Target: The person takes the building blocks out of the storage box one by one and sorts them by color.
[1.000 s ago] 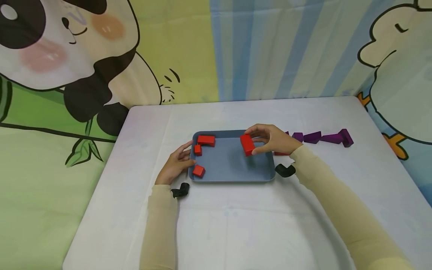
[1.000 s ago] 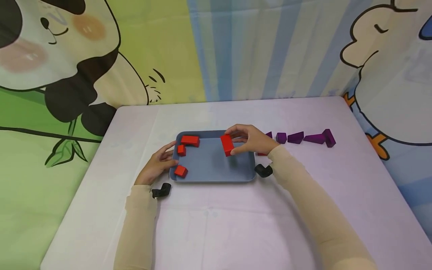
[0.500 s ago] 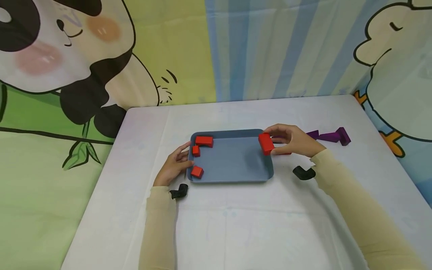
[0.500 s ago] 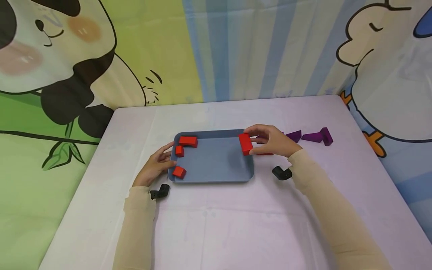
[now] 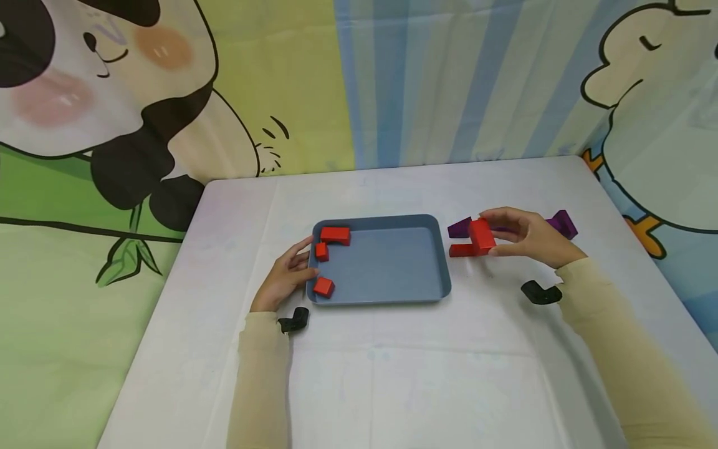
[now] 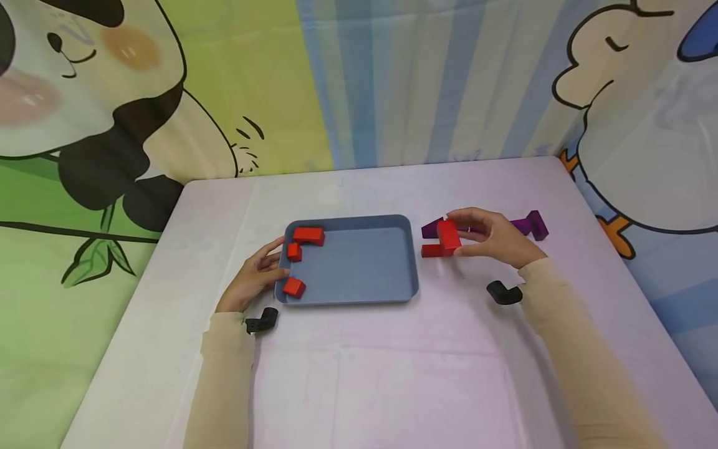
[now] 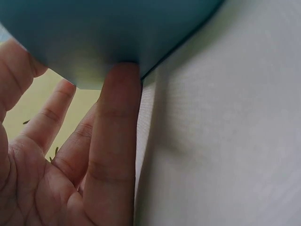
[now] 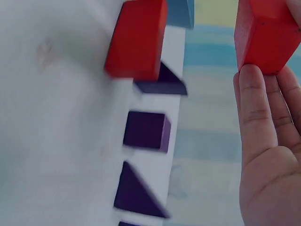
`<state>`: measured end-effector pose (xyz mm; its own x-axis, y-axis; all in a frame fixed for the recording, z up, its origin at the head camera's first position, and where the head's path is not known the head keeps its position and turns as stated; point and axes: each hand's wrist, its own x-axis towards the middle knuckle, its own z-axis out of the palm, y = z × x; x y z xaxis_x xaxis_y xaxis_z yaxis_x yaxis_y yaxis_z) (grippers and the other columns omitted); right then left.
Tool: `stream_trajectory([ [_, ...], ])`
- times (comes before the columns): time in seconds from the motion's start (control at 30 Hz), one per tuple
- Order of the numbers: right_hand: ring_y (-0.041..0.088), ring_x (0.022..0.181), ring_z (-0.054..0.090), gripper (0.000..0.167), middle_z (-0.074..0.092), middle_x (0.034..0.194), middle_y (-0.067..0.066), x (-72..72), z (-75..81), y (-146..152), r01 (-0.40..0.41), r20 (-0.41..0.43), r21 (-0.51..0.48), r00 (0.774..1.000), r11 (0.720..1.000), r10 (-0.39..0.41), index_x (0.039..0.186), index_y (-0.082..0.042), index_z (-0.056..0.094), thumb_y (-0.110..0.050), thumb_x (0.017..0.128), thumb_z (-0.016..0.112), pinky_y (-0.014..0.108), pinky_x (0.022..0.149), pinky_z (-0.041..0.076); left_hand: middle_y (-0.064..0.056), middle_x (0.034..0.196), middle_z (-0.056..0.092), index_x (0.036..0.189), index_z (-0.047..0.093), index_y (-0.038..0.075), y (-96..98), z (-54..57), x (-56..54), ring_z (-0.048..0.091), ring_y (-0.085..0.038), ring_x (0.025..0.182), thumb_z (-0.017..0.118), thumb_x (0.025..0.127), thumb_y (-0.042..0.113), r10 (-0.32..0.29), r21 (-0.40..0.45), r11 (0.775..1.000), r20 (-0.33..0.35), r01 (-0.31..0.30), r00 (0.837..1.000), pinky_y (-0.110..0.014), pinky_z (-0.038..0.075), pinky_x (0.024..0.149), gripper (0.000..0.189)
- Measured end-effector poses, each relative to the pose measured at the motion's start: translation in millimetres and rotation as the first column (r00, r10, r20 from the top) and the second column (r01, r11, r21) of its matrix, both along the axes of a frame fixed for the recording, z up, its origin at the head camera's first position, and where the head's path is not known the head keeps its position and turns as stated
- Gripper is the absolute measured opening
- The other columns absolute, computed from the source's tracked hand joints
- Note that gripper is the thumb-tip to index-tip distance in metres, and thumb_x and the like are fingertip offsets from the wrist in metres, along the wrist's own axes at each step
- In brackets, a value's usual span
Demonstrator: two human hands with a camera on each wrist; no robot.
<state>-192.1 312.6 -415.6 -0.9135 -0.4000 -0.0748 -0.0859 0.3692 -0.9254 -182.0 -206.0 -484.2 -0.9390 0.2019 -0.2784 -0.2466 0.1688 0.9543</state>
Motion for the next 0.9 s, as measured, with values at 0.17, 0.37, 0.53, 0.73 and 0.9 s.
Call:
stream_trajectory([
  [0.17,0.002,0.124,0.057,0.074,0.045,0.16,0.022,4.1,-7.7,19,0.059,0.009,0.108,0.998,0.992,-0.06,0.158,0.003,0.049,-0.002,0.093,0.084,0.016,0.093,0.054,-0.026,0.163,0.047,0.169,0.04,0.019,-1.0,-0.5,0.6,0.057,-0.041,0.14,0.071,0.097,-0.004,-0.005,0.016,1.0,-0.003,0.005,1.0,-0.025,0.058,0.094,0.083],
  [0.37,0.043,0.143,0.048,0.072,0.044,0.162,0.023,6.2,-21.0,32,0.068,0.037,0.174,0.996,0.982,-0.075,0.158,0.002,0.051,-0.004,0.094,0.083,0.013,0.093,0.052,-0.026,0.163,0.047,0.17,0.04,0.019,-1.1,0.4,0.9,0.059,-0.038,0.137,0.072,0.097,-0.005,-0.004,0.02,1.0,0.001,0.004,1.0,-0.024,0.058,0.092,0.083],
  [0.53,0.051,0.148,0.042,0.069,0.042,0.163,0.025,7.1,-29.3,34,0.06,0.069,0.174,0.995,0.983,-0.073,0.157,0.001,0.05,-0.004,0.096,0.081,0.013,0.09,0.051,-0.026,0.163,0.047,0.17,0.04,0.019,-1.4,0.2,1.2,0.06,-0.037,0.137,0.072,0.096,-0.005,-0.003,0.017,1.0,0.0,0.003,1.0,-0.024,0.058,0.092,0.083],
  [0.73,0.053,0.147,0.044,0.069,0.044,0.162,0.028,4.9,-38.7,32,0.043,0.051,0.173,0.997,0.984,-0.053,0.155,0.003,0.052,-0.001,0.093,0.082,0.01,0.093,0.049,-0.026,0.164,0.046,0.17,0.04,0.019,-1.4,-0.8,0.7,0.058,-0.039,0.139,0.072,0.097,-0.004,-0.003,0.015,1.0,0.0,0.003,1.0,-0.024,0.057,0.093,0.083],
  [0.9,0.056,0.148,0.041,0.071,0.044,0.162,0.032,0.1,-47.4,33,0.029,0.056,0.208,0.998,0.978,-0.042,0.155,0.006,0.051,0.001,0.092,0.083,0.009,0.096,0.047,-0.025,0.164,0.047,0.169,0.041,0.021,-1.4,0.6,0.3,0.057,-0.04,0.141,0.072,0.097,-0.003,0.005,-0.014,1.0,0.008,-0.005,1.0,-0.024,0.056,0.094,0.082],
])
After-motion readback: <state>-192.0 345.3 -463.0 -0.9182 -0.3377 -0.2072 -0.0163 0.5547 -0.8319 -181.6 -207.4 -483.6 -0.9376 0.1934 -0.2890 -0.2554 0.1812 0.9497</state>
